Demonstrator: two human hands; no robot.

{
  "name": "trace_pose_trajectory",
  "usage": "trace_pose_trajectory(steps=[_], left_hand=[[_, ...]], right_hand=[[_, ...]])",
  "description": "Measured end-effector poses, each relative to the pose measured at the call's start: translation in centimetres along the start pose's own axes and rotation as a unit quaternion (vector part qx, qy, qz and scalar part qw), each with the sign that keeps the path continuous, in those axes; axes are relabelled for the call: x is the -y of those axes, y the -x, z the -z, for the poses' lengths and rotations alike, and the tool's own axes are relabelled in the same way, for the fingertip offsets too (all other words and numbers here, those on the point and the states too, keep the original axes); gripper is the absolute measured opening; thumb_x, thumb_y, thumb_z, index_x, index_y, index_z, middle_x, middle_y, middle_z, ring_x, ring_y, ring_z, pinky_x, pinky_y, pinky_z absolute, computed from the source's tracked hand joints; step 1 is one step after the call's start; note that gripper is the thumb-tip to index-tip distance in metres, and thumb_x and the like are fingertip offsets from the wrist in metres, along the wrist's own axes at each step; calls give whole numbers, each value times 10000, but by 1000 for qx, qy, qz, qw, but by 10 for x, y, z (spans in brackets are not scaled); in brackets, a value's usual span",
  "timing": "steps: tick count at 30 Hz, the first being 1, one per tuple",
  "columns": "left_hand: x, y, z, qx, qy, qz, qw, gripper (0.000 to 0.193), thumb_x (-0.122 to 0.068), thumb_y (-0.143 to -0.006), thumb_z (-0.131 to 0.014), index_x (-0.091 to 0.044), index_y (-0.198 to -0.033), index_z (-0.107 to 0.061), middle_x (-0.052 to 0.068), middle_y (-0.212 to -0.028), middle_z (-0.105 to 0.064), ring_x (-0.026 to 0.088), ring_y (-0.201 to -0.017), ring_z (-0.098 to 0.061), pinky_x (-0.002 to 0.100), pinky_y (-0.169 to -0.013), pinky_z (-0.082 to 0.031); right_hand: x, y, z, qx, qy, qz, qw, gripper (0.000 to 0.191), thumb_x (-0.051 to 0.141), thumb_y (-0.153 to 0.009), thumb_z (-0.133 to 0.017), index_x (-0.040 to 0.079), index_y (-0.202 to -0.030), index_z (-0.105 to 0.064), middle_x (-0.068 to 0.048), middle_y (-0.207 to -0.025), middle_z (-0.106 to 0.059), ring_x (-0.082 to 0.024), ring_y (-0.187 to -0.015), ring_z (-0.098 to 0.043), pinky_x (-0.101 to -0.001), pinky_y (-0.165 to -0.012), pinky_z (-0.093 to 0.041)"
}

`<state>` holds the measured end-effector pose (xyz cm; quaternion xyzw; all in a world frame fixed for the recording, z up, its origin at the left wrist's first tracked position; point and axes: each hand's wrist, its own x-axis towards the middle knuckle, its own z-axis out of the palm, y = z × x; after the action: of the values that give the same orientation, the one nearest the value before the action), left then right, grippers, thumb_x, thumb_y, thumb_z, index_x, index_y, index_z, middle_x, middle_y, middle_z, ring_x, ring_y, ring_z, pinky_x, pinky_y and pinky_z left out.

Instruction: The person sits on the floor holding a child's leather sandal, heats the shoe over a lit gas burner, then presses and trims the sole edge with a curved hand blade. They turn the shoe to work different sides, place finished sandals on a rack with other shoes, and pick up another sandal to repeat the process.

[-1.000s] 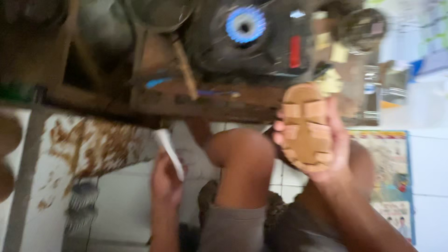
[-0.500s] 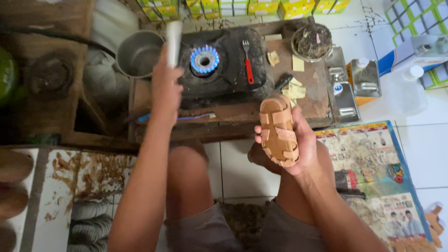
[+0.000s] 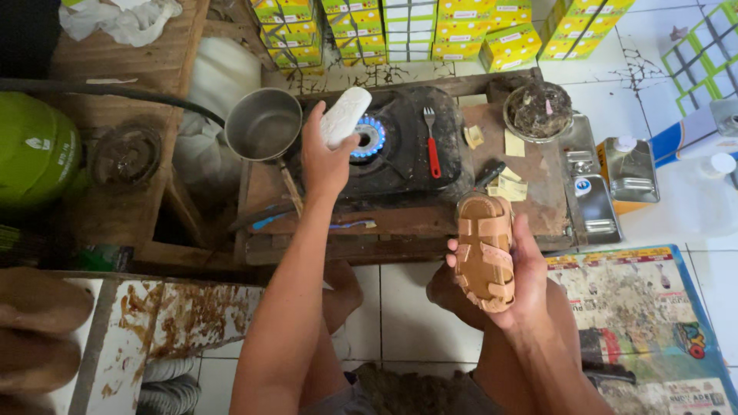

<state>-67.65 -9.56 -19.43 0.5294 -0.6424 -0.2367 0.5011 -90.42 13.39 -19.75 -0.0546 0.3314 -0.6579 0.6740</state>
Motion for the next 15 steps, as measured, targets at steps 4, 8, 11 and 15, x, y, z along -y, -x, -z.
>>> trace_pose_trajectory(steps=[4,8,11,15], left_hand=[[6,-4,4,12,-2,-1,1000,955,-146,-680,-919,-90,-1500,-432,198,-1360,-600,341,-1250,-602,420,-1046,-474],[3,-6,7,20,116,29,993,1013,-98,-711,-885,-90,-1544,-309,193,-1247,-607,313,-1151,-645,399,-970,-542],[1,1,9,-8,316,126,940,803,-126,-843,-803,-72,-1500,-344,168,-1181,-599,316,-1074,-655,426,-827,-594],[8,11,14,25,439,298,847,608,-215,-951,-576,-72,-1506,-372,186,-1103,-606,389,-899,-628,480,-609,-575]], right_hand=[[-3,-6,-5,45,-11,-31,998,624,585,-1051,-424,55,-1326,-605,-225,-1053,-718,-357,-878,-718,-456,-748,-600],[-9,-8,-11,-31,36,-10,999,605,561,-1065,-417,55,-1345,-593,-202,-1070,-692,-338,-919,-705,-463,-814,-598],[-14,-7,-13,-17,44,-18,999,602,563,-1076,-422,53,-1350,-587,-224,-1064,-694,-347,-916,-700,-455,-810,-589],[-17,-6,-16,2,38,-40,998,606,579,-1051,-422,80,-1349,-592,-213,-1056,-713,-357,-895,-697,-460,-765,-585]])
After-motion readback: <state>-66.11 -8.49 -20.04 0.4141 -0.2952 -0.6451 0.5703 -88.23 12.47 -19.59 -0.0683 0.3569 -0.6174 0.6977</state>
